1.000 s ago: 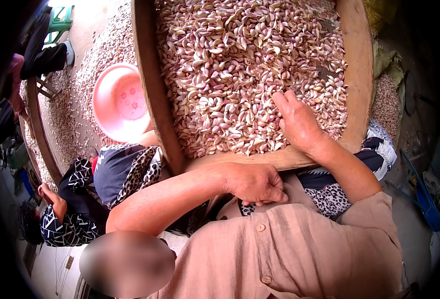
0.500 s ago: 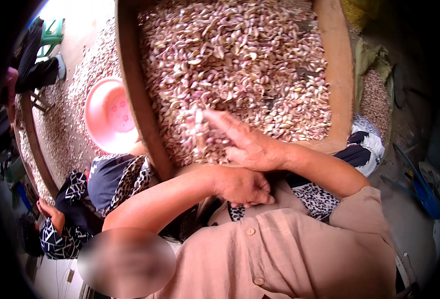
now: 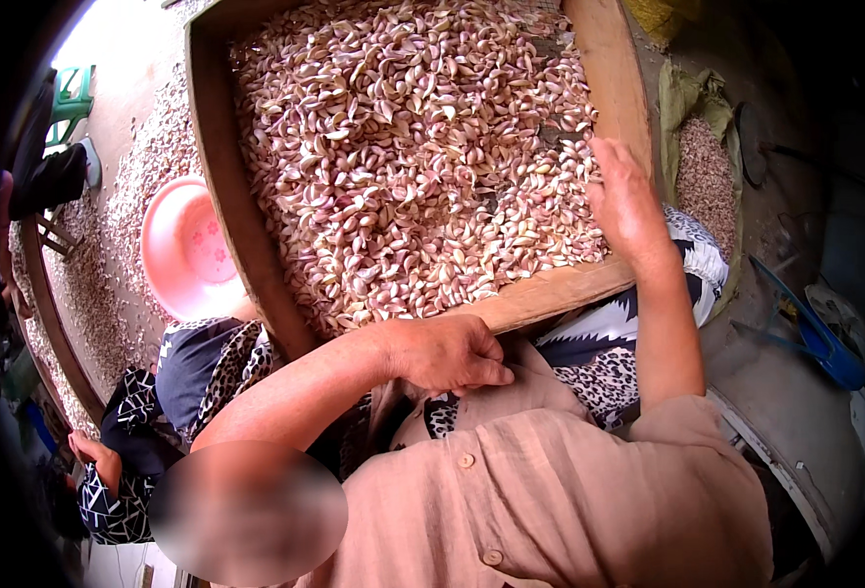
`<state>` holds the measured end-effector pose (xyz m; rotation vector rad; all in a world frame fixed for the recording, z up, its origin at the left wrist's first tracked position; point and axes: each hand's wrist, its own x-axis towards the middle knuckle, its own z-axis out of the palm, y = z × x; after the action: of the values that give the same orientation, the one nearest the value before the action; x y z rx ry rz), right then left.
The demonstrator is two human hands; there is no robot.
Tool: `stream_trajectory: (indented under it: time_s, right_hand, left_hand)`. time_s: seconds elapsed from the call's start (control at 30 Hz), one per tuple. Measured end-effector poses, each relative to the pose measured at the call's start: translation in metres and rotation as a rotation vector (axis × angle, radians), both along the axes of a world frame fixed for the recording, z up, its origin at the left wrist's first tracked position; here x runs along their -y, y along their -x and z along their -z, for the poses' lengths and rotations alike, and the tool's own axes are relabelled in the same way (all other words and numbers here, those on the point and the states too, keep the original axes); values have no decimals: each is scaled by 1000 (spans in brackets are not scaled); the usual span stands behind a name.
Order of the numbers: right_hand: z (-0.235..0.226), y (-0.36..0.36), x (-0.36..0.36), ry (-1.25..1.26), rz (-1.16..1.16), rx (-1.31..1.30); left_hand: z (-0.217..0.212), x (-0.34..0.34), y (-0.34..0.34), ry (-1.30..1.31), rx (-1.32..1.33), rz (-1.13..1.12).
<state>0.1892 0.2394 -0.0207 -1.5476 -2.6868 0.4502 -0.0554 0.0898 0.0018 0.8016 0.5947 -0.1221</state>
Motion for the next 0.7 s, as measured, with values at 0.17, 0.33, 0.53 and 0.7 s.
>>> stream_trajectory:
  time_s: [0.17, 0.33, 0.53, 0.7]
  right_hand:
    - [20, 1, 43, -13, 89, 159]
    - [18, 30, 67, 395, 200, 17]
    - [0, 49, 65, 737, 336, -803]
    - [1, -9, 43, 57, 85, 80]
  left_hand:
    - [1, 1, 0, -28, 12, -32]
    - [7, 6, -5, -24, 46, 50]
    - [3, 6, -2, -103, 57, 19]
    - [-1, 4, 0, -99, 33, 41]
